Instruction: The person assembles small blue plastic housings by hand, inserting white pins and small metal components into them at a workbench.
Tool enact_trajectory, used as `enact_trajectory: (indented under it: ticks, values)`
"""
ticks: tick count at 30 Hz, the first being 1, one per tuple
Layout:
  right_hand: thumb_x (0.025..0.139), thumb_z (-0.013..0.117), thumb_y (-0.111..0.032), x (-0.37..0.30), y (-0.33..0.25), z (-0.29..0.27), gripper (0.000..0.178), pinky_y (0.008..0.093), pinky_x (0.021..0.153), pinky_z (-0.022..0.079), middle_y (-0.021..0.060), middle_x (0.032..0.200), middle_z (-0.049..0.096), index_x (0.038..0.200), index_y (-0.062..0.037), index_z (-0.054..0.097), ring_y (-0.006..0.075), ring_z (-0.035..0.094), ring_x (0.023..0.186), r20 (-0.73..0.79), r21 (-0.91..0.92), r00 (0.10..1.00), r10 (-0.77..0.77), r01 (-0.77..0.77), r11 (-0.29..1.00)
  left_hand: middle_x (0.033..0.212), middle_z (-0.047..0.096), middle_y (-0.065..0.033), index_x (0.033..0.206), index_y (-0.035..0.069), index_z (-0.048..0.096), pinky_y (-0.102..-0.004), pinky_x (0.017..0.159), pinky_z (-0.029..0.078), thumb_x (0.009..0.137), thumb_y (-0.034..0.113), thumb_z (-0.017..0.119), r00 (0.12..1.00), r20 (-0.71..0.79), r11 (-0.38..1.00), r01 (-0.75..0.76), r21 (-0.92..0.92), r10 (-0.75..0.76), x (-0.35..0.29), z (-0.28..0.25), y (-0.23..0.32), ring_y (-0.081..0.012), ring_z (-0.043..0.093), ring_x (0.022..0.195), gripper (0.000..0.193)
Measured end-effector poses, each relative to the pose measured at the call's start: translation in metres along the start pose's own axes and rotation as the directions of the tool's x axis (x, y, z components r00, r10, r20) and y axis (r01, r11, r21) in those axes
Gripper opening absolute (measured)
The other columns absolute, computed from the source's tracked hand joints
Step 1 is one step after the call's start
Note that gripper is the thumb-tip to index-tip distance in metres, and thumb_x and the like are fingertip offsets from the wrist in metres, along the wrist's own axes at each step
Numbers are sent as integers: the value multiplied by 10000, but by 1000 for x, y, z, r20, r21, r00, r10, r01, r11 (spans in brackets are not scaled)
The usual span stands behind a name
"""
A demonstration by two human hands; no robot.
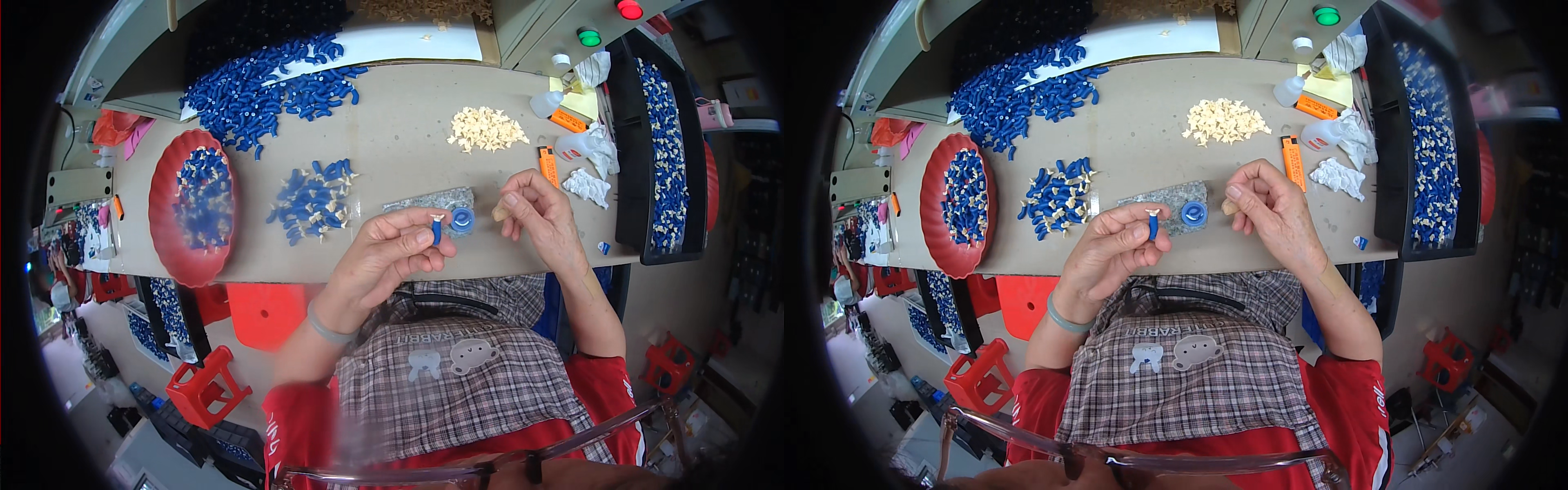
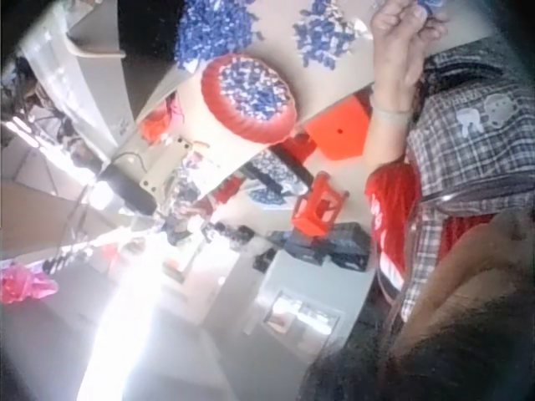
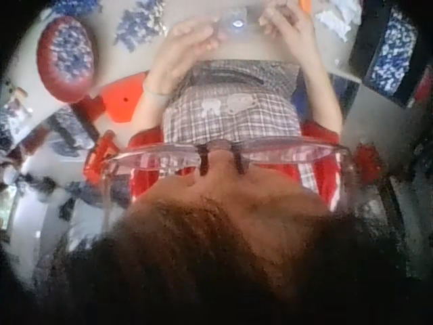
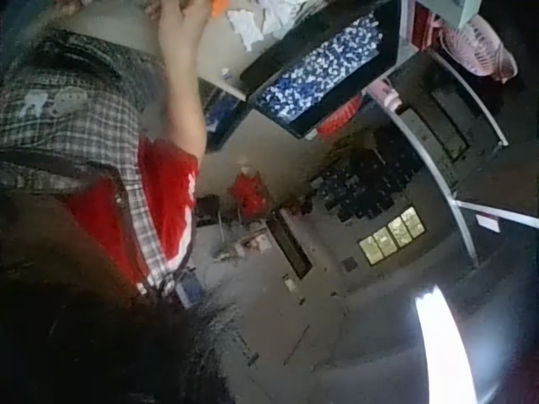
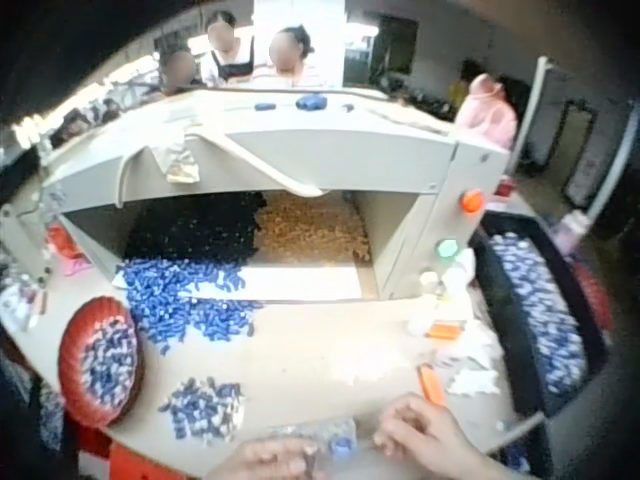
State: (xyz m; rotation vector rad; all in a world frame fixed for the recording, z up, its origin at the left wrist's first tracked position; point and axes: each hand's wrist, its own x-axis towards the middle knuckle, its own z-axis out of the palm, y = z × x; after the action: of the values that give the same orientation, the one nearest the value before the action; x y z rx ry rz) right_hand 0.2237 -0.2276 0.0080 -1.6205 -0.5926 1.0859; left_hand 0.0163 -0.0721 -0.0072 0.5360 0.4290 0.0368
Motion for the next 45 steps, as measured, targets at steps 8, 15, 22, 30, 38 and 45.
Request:
enact_trajectory:
  ticks: [8, 15, 22, 30, 38, 45]
  values:
    - [983, 630, -140, 7, 3, -1, 130, 206, 561, 456, 20, 802, 637, 1000, -17, 591, 65, 574, 626, -19, -126, 1000, -19, 16, 992, 1006, 710, -154, 1321, -23, 578, -242, 778, 590, 983, 113, 624, 999, -16, 999, -32, 43, 33, 3, -2, 3, -133, 700, 807, 367]
    - [962, 647, -117, 7, 6, -1, 128, 215, 605, 483, 20, 795, 637, 1004, -6, 599, 68, 586, 658, -8, -174, 998, -54, 52, 983, 992, 712, -150, 1338, -27, 562, -243, 774, 587, 976, 116, 634, 998, -45, 996, -32, 79, 36, 6, 1, 2, -135, 699, 803, 396]
    - [932, 664, -103, 4, 21, -4, 110, 277, 629, 503, 41, 821, 648, 992, -21, 622, 114, 624, 688, 2, -292, 988, -152, 146, 945, 971, 711, -142, 1341, -42, 549, -247, 751, 553, 930, 53, 638, 992, -108, 985, -46, 166, 64, -2, 5, 4, -143, 667, 772, 431]
    - [858, 700, -105, -15, 27, -59, 188, 391, 751, 522, 98, 985, 652, 1036, -56, 668, 293, 649, 857, -300, -832, 759, -578, 89, 548, 960, 715, -145, 1262, -48, 612, -242, 733, 553, 909, 38, 642, 984, -137, 975, -88, 202, 117, -2, 11, -5, -151, 671, 756, 365]
    - [811, 742, -128, -10, 52, -95, 239, 414, 855, 438, 88, 1003, 642, 1042, -92, 695, 275, 586, 981, -166, -982, 739, -652, -65, 176, 991, 719, -181, 1240, -66, 613, -240, 764, 608, 930, 0, 643, 999, -49, 995, 26, 99, -21, 18, 29, -19, -177, 724, 811, 318]
    - [816, 729, -4, -42, 0, -38, 192, 308, 650, 511, 84, 900, 640, 1006, -25, 708, 201, 650, 762, -217, -572, 794, -568, 368, 733, 998, 723, -163, 1249, -37, 623, -242, 759, 610, 938, 37, 661, 1000, -24, 995, 19, 95, -17, 29, 35, -34, -161, 724, 813, 322]
